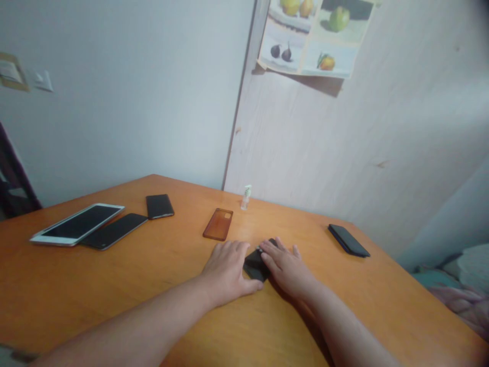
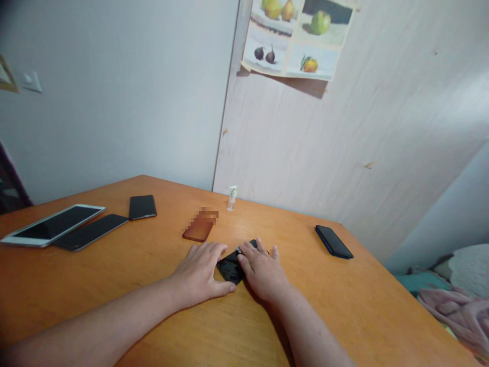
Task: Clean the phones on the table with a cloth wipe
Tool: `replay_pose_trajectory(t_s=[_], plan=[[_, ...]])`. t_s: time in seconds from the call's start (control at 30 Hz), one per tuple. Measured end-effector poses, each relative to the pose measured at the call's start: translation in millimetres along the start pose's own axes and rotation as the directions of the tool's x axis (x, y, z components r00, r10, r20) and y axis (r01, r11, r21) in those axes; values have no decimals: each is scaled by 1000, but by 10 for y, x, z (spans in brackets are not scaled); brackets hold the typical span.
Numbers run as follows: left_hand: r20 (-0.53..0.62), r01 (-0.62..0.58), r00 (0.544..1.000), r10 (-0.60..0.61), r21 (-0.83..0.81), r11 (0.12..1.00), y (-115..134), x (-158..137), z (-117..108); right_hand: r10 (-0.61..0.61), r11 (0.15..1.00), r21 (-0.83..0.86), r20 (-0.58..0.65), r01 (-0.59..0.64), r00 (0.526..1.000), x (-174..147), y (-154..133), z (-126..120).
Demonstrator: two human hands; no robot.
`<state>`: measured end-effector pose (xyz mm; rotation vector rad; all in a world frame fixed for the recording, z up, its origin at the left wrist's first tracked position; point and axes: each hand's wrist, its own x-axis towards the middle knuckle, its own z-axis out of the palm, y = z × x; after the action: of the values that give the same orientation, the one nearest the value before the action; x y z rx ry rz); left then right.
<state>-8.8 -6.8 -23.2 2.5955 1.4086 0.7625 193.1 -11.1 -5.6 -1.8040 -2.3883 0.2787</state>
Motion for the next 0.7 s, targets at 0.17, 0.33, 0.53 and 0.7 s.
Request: replay_pose_trajectory(t_s=[0.17,0.33,0.53,0.7], plan=[[0,21,1000,-21,-23,1000,-18,-1,27,-19,1000,19,22,18,1000,-22,-82,-19],[8,47,999,-46,-57,997,-18,-8,14,-207,976,83,91,199,974,-120,-242,-65],[33,72,997,-71,-47,996,-4,3,-3,-124,990,76,93,117,988,-130,-181,-95],[30,70,997,-69,-42,997,-14,-6,8,-153,985,105,123,140,981,-139,-142,-123]])
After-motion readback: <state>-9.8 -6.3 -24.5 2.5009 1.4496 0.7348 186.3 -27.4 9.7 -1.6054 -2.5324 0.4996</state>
